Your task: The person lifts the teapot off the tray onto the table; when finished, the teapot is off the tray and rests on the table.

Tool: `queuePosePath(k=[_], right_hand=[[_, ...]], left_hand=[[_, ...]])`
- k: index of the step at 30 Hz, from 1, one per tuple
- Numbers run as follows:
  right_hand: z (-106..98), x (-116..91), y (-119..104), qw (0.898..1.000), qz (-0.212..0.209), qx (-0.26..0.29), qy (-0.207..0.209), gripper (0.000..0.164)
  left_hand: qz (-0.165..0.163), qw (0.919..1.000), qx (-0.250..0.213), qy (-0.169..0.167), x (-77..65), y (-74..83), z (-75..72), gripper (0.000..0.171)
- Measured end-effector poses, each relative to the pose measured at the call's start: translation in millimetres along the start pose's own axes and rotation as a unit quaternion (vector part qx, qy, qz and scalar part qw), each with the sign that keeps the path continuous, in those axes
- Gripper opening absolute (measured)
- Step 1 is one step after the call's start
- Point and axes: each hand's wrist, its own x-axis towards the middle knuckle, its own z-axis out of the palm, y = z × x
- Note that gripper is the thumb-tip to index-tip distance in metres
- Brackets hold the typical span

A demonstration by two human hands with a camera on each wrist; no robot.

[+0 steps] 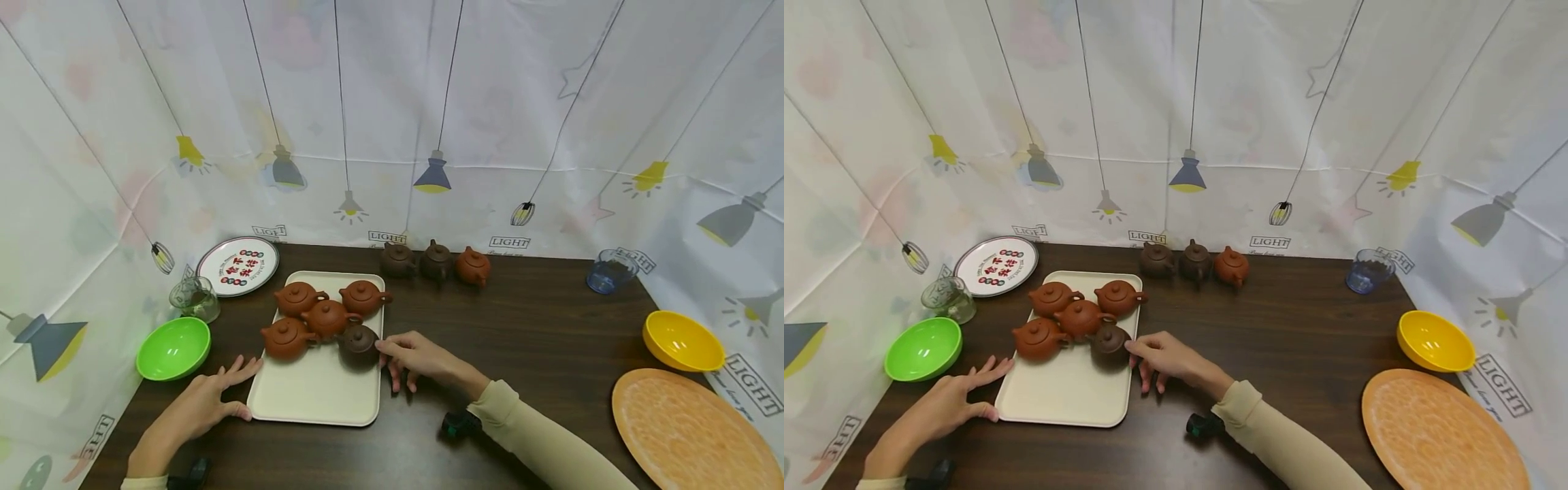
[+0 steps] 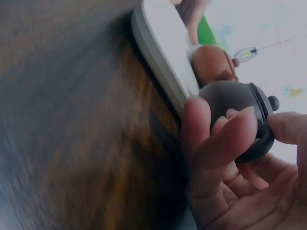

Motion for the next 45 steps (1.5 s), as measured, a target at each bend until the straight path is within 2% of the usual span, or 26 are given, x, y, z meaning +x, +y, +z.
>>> queuePosePath(k=[2, 5, 18, 26, 32, 36, 42, 45], right_hand=[[2, 0, 2, 1.000, 0.000, 0.015, -0.024, 0.054], [5, 0, 4, 0.998, -0.002, 0.043, -0.034, 0.056], [10, -6, 5, 0.995, 0.006, 0.104, -0.002, 0.046], [-9, -21, 0, 0.992, -0.016, 0.124, 0.021, 0.043], [-35, -42, 6, 0.986, -0.017, 0.145, 0.085, 0.043], [-59, -57, 9, 0.976, -0.028, 0.161, 0.146, 0.043], [-98, -83, 24, 0.953, -0.028, 0.179, 0.242, 0.042], [-117, -95, 34, 0.939, -0.032, 0.199, 0.280, 0.041]], left_hand=[[-0.001, 1.0000, -0.002, -0.001, -0.3, 0.2, -0.1, 0.092], [-0.002, 1.0000, -0.004, -0.002, -0.5, 0.4, 0.2, 0.092], [-0.001, 0.9999, -0.012, -0.006, -2.1, -1.3, 3.4, 0.092], [0.009, 0.9999, -0.005, -0.002, -0.4, -1.0, 2.6, 0.092], [0.007, 0.9999, -0.004, -0.006, -0.5, -0.6, 2.0, 0.093], [0.007, 1.0000, 0.001, -0.004, -2.6, -1.2, 0.8, 0.093], [0.006, 1.0000, -0.002, -0.007, -4.1, -1.2, 0.6, 0.094], [0.009, 1.0000, -0.003, -0.003, -2.5, -0.4, 0.4, 0.093]])
